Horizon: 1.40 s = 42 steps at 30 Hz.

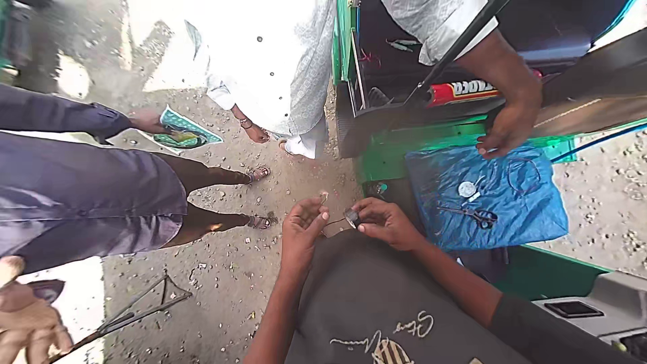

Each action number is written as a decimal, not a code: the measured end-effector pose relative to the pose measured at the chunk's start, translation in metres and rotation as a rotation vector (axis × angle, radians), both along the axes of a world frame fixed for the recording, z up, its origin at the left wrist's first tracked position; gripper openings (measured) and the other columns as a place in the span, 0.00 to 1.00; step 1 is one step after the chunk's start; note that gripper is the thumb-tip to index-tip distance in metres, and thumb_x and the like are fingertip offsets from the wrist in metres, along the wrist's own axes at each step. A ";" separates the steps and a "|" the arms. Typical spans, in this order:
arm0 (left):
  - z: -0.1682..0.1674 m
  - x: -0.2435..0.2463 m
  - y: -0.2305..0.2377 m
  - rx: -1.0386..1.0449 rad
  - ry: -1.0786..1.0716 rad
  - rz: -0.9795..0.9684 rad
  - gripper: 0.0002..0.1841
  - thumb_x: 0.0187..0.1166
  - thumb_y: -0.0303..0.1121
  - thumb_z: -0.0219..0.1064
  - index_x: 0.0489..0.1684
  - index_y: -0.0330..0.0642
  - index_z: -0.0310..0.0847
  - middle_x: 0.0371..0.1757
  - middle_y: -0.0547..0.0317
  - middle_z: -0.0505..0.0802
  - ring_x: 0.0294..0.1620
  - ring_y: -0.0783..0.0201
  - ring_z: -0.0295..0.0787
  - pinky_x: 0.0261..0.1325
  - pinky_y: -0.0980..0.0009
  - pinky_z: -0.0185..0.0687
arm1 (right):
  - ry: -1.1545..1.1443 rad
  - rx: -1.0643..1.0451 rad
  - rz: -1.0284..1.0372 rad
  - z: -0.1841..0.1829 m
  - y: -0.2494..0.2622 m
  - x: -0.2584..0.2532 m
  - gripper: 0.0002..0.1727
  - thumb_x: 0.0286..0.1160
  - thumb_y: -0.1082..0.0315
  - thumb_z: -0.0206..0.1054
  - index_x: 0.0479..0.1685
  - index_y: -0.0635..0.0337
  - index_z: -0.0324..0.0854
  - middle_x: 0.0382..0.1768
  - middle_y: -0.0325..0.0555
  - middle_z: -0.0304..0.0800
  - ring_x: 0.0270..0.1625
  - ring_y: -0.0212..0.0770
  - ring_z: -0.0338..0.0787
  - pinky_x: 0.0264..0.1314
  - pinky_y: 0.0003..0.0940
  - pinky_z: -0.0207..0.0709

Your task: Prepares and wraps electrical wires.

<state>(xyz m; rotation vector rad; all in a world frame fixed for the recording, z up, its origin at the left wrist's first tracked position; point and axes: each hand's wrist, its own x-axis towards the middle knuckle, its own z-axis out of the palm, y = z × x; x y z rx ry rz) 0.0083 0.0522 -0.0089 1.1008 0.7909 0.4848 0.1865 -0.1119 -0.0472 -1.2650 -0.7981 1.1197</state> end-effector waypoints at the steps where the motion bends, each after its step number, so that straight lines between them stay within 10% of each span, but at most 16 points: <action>1: 0.005 -0.003 0.002 -0.032 -0.031 -0.010 0.21 0.72 0.18 0.72 0.65 0.30 0.80 0.50 0.44 0.92 0.46 0.57 0.90 0.52 0.63 0.89 | -0.003 0.027 0.006 0.009 0.007 -0.007 0.10 0.71 0.73 0.74 0.48 0.67 0.90 0.66 0.55 0.85 0.65 0.46 0.89 0.67 0.41 0.89; 12: 0.015 -0.041 0.018 0.325 -0.094 -0.183 0.26 0.61 0.22 0.84 0.61 0.29 0.83 0.47 0.45 0.94 0.41 0.56 0.90 0.49 0.64 0.89 | -0.327 -0.004 -0.087 0.035 0.034 -0.055 0.06 0.73 0.68 0.75 0.44 0.58 0.92 0.63 0.44 0.88 0.55 0.37 0.91 0.55 0.35 0.91; 19: 0.008 -0.051 0.024 0.752 0.098 -0.218 0.19 0.69 0.30 0.77 0.59 0.41 0.88 0.45 0.64 0.97 0.40 0.69 0.92 0.43 0.69 0.91 | -0.575 -0.056 -0.135 0.044 0.040 -0.078 0.07 0.77 0.64 0.71 0.43 0.57 0.91 0.58 0.42 0.88 0.52 0.31 0.90 0.53 0.27 0.89; 28: 0.005 -0.054 0.025 1.068 0.129 -0.222 0.14 0.73 0.26 0.70 0.56 0.34 0.88 0.41 0.60 0.95 0.38 0.74 0.90 0.44 0.75 0.89 | -0.644 -0.048 -0.148 0.050 0.045 -0.092 0.09 0.80 0.63 0.69 0.43 0.59 0.91 0.56 0.44 0.88 0.52 0.31 0.89 0.54 0.25 0.86; 42: 0.012 -0.051 0.036 0.608 -0.082 -0.239 0.14 0.77 0.22 0.66 0.59 0.29 0.81 0.42 0.52 0.93 0.39 0.62 0.90 0.45 0.66 0.90 | -0.595 -0.018 -0.104 0.055 0.032 -0.088 0.11 0.85 0.61 0.65 0.45 0.57 0.90 0.59 0.42 0.88 0.58 0.30 0.87 0.62 0.27 0.84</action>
